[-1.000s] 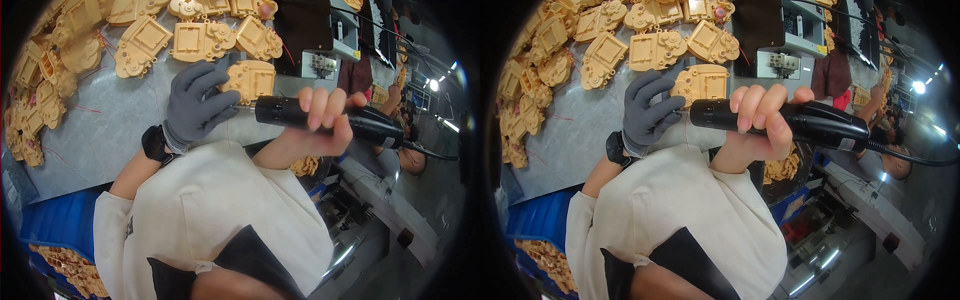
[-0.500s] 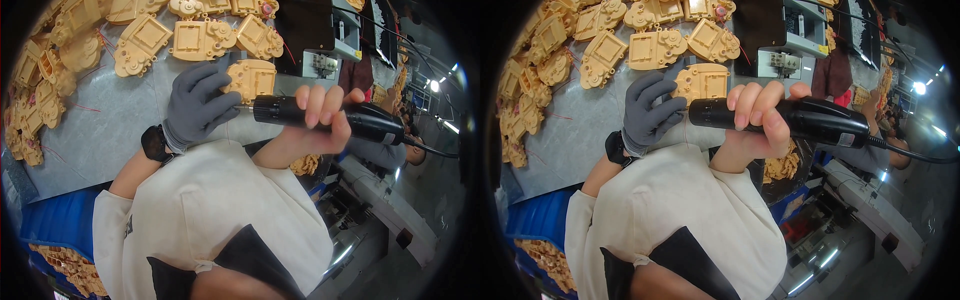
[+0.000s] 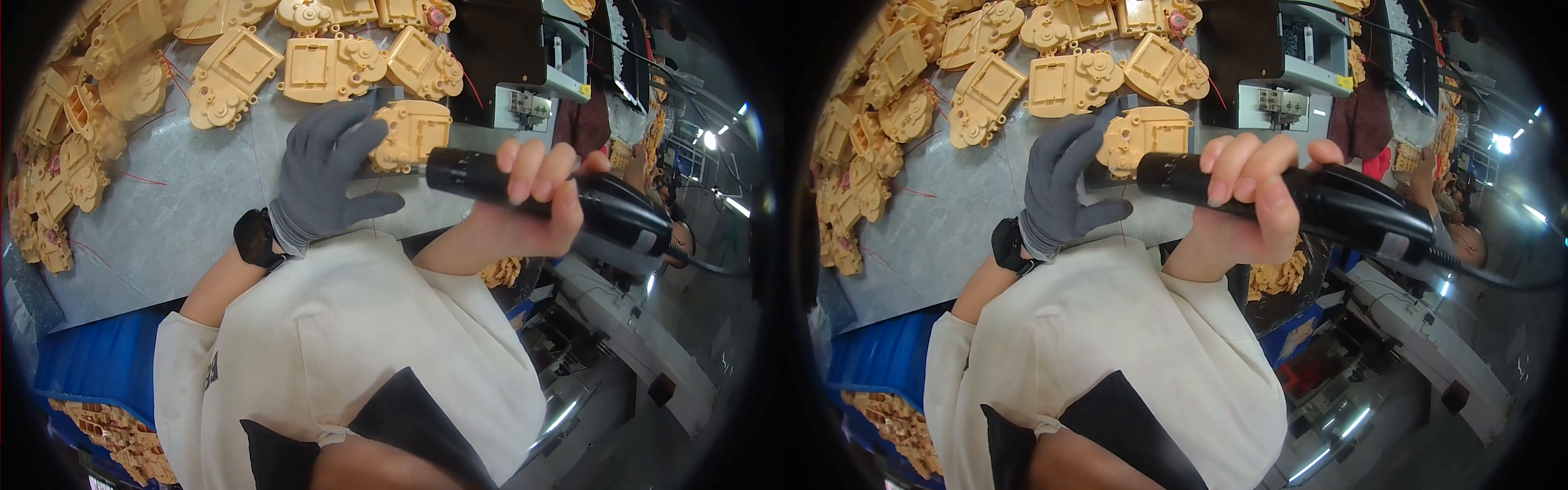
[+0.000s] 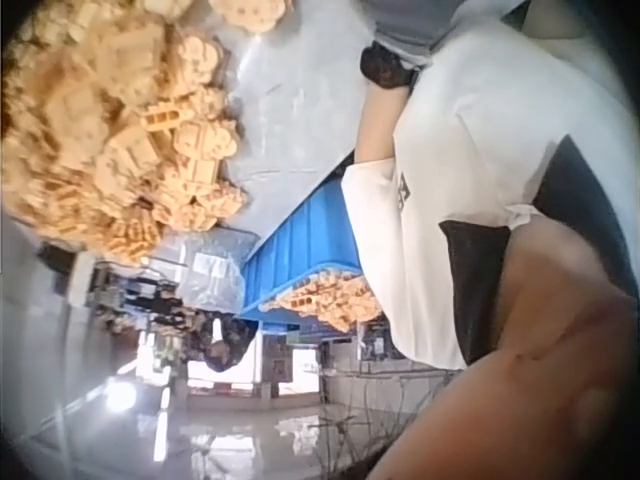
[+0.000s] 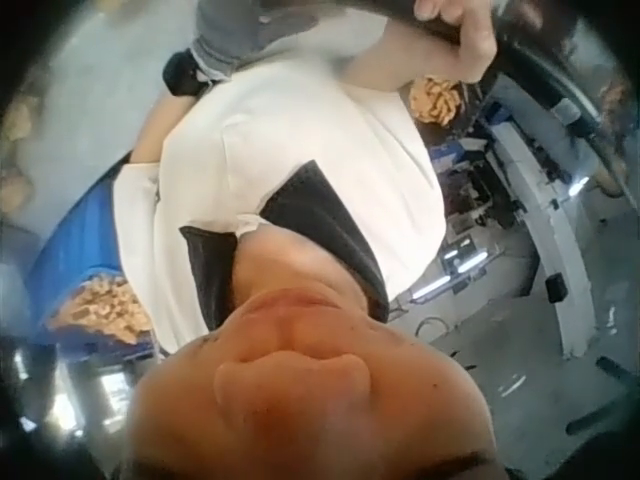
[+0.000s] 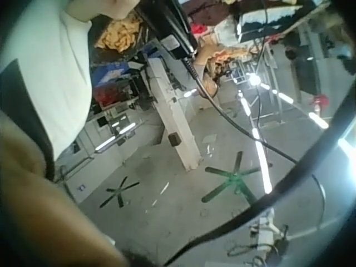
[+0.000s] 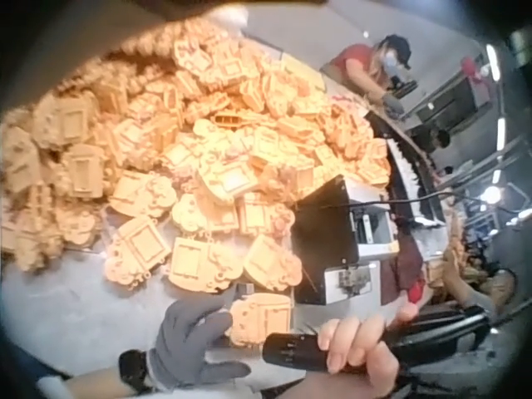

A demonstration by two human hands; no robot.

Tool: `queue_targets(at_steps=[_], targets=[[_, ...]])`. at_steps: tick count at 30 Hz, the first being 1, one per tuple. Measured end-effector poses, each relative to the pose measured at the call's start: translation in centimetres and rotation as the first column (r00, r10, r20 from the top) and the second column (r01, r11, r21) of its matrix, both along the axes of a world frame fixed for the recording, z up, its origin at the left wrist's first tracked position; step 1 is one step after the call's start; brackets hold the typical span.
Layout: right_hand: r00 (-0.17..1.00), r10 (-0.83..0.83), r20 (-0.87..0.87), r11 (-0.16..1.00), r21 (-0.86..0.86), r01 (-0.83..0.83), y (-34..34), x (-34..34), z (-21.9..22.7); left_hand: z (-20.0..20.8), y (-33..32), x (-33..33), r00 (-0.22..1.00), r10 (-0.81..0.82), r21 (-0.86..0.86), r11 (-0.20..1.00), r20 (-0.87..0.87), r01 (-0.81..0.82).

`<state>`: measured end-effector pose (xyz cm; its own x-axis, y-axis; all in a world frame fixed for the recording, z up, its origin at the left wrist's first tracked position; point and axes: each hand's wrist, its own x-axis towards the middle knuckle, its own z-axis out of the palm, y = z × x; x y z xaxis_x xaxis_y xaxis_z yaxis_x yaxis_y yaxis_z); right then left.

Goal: The person assembles plastic toy casings by placing each piece onto a fixture and driving screws into it with an electric screwdriver.

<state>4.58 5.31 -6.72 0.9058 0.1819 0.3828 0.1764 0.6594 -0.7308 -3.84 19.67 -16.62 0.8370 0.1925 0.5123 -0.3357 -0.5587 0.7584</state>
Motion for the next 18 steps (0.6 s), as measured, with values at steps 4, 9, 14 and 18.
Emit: queue_targets(at_steps=[4, 9, 14, 18], targets=[[0.964, -0.226, 0.137, 0.964, -0.109, 0.242, 0.7, 1.4, 0.8, -1.0, -0.2, 0.2, 0.998, 0.036, 0.035, 0.999, -0.057, -0.034], [0.948, -0.255, 0.19, 0.935, -0.2, 0.292, 3.2, 1.7, 0.1, -1.4, -0.3, 0.3, 0.993, 0.024, 0.045, 0.999, -0.118, -0.019], [0.948, -0.226, 0.226, 0.928, -0.247, 0.28, 4.1, 1.9, 0.0, -1.3, -0.2, 0.5, 0.991, 0.009, 0.015, 1.0, -0.134, -0.007], [0.951, -0.225, 0.213, 0.916, -0.286, 0.281, 4.5, 1.8, 0.0, -1.2, -0.1, 0.6, 0.985, -0.017, 0.011, 1.0, -0.17, 0.019]])
